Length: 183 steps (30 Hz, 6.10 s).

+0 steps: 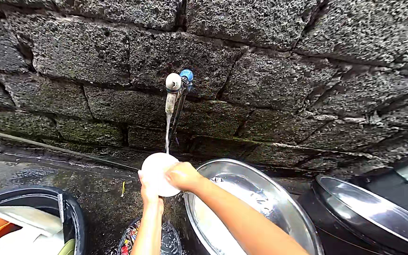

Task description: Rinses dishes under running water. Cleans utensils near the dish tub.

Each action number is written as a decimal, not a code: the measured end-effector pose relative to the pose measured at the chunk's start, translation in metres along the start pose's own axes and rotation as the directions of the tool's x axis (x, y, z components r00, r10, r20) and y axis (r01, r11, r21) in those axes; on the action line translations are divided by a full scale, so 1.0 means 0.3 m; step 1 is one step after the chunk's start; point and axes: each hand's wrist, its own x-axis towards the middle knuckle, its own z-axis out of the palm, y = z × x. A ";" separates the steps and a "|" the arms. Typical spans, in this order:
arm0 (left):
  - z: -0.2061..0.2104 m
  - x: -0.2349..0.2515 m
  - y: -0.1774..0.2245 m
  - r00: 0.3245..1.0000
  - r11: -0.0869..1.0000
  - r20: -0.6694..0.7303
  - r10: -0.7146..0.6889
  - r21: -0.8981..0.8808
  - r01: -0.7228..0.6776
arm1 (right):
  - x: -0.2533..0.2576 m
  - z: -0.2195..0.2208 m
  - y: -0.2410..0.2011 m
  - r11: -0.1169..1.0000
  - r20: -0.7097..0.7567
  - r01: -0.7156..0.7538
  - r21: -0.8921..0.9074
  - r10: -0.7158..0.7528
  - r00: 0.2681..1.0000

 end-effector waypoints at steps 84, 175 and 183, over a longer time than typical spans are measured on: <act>0.269 0.058 0.338 0.850 -0.448 0.455 -0.264 0.723 -0.526 | -0.015 0.124 -0.114 -0.608 0.179 0.298 0.736 0.600 0.780; 0.037 -0.165 0.390 -0.004 -0.502 0.942 -0.335 -0.182 -0.846 | -0.086 0.176 -0.019 -0.783 0.308 0.073 0.618 0.327 0.893; -0.019 -0.174 0.490 0.045 -0.437 0.977 -0.209 -0.052 -0.898 | -0.054 0.247 -0.039 -0.553 0.196 -0.302 0.777 -0.244 0.950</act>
